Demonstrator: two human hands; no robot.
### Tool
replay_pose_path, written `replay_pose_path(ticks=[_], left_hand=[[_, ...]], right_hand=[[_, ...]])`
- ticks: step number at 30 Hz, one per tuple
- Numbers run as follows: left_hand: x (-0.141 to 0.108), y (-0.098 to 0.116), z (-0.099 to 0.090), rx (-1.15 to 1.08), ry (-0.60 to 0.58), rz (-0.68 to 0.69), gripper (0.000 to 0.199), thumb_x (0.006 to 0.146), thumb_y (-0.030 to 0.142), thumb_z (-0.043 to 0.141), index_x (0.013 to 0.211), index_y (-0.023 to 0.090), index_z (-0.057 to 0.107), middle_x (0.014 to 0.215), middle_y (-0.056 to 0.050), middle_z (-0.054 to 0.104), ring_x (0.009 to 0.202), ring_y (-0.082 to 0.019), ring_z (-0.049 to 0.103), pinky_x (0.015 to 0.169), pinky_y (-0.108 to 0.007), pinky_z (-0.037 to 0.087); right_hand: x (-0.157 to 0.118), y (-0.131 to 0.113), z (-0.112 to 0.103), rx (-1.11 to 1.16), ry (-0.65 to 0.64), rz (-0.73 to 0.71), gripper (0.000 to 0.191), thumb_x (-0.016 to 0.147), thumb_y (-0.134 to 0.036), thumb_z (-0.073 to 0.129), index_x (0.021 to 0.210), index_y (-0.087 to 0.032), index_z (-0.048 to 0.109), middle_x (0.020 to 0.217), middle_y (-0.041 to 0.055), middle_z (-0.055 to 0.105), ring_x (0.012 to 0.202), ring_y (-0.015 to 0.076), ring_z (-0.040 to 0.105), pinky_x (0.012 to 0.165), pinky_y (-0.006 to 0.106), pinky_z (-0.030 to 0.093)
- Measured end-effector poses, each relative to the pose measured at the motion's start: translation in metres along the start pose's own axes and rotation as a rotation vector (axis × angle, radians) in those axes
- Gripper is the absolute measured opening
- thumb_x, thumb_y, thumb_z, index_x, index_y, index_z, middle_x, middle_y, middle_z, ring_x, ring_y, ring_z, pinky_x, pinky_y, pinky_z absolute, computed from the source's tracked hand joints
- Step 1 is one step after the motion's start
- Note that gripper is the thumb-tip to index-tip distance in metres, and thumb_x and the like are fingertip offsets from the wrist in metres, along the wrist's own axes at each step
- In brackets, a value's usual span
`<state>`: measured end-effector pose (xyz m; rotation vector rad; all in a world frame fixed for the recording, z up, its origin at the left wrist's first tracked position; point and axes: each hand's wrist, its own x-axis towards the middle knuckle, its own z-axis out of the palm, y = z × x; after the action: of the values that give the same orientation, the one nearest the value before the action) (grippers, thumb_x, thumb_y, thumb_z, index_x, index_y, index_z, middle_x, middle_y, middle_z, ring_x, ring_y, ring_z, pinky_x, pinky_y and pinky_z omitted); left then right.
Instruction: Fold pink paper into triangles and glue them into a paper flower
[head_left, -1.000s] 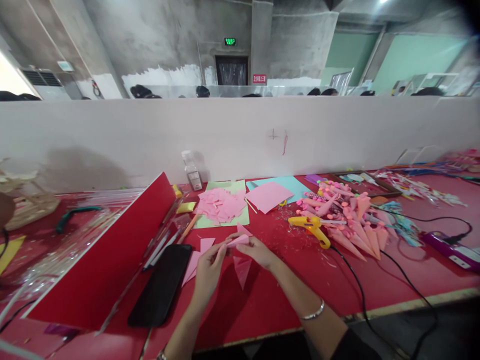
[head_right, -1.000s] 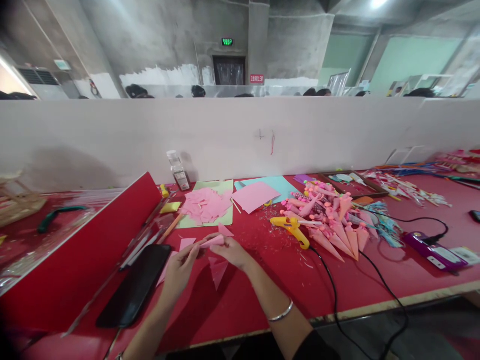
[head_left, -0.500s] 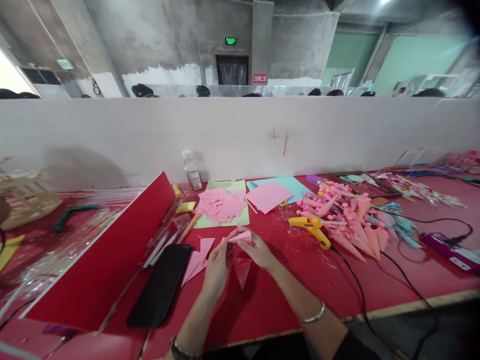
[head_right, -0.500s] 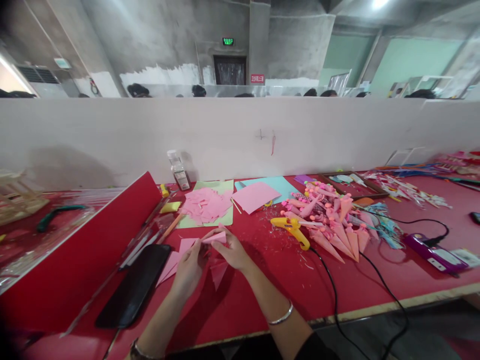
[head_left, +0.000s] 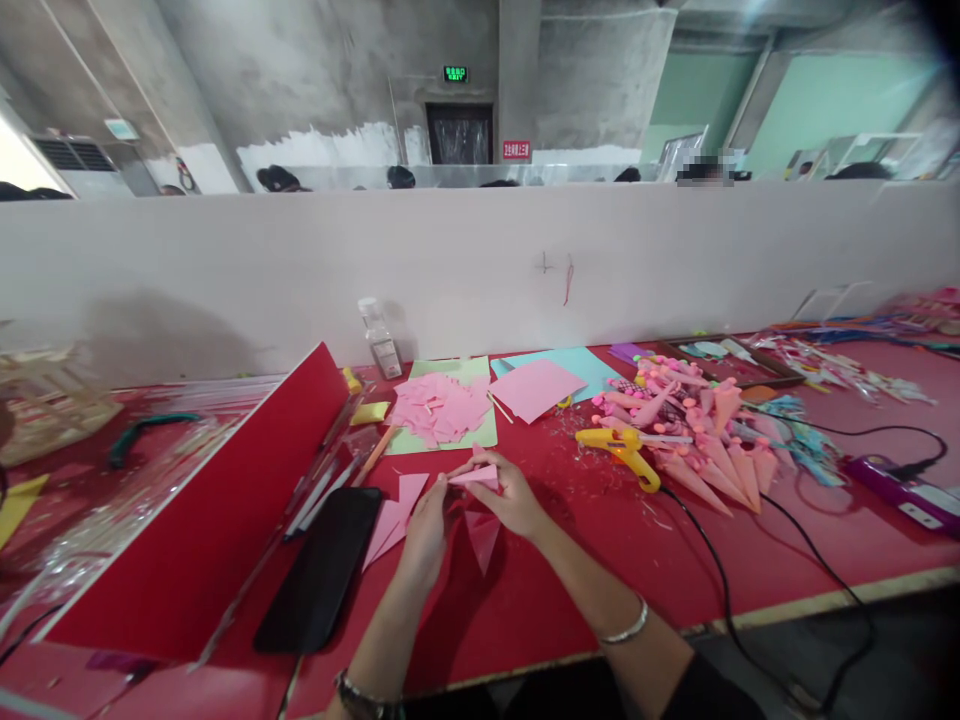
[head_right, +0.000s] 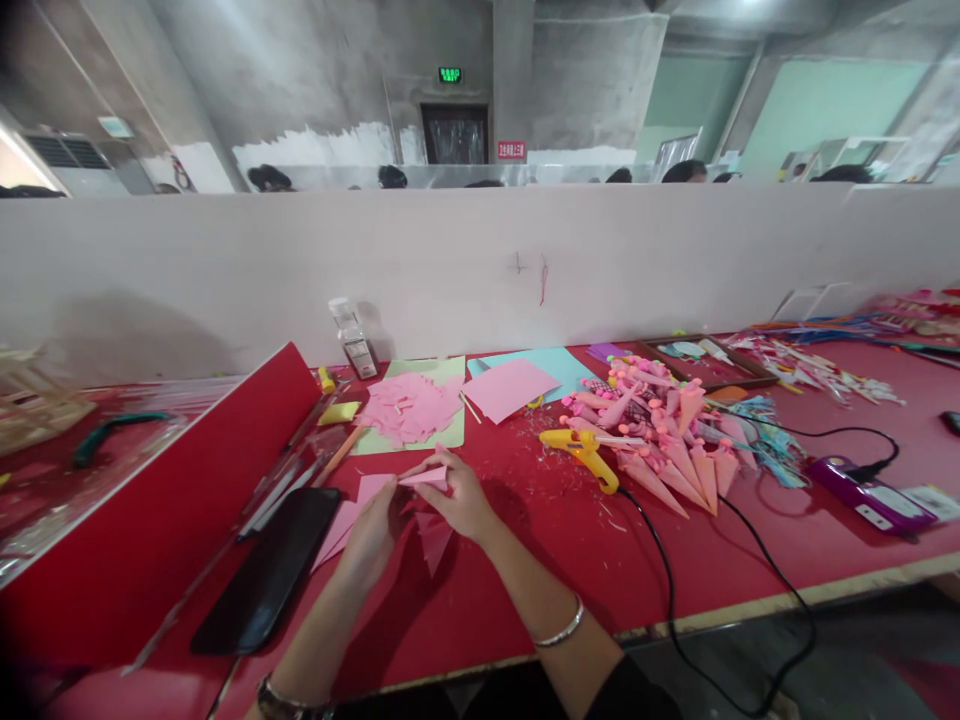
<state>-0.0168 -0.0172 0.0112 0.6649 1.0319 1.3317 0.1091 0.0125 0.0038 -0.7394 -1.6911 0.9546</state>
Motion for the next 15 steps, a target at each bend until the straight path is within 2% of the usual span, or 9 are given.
replay_pose_path(ticks=[7, 15], left_hand=[[0.0002, 0.005, 0.0013, 0.025, 0.001, 0.026, 0.033, 0.071, 0.041, 0.057, 0.09, 0.015, 0.064, 0.093, -0.008, 0.066, 0.083, -0.016, 0.06, 0.069, -0.023, 0.045], [0.0036, -0.0006, -0.0017, 0.132, 0.061, 0.11, 0.037, 0.071, 0.041, 0.056, 0.092, 0.012, 0.064, 0.09, -0.009, 0.067, 0.089, -0.019, 0.06, 0.083, -0.03, 0.042]], right_hand=[[0.0009, -0.002, -0.0002, -0.104, 0.024, -0.073, 0.019, 0.079, -0.026, 0.052, 0.094, -0.024, 0.063, 0.097, 0.0019, 0.059, 0.094, 0.0138, 0.053, 0.09, 0.031, 0.036], [0.0017, -0.005, 0.0001, -0.086, 0.003, -0.081, 0.022, 0.081, -0.026, 0.049, 0.099, -0.025, 0.062, 0.1, 0.0013, 0.058, 0.097, 0.0128, 0.051, 0.092, 0.029, 0.034]])
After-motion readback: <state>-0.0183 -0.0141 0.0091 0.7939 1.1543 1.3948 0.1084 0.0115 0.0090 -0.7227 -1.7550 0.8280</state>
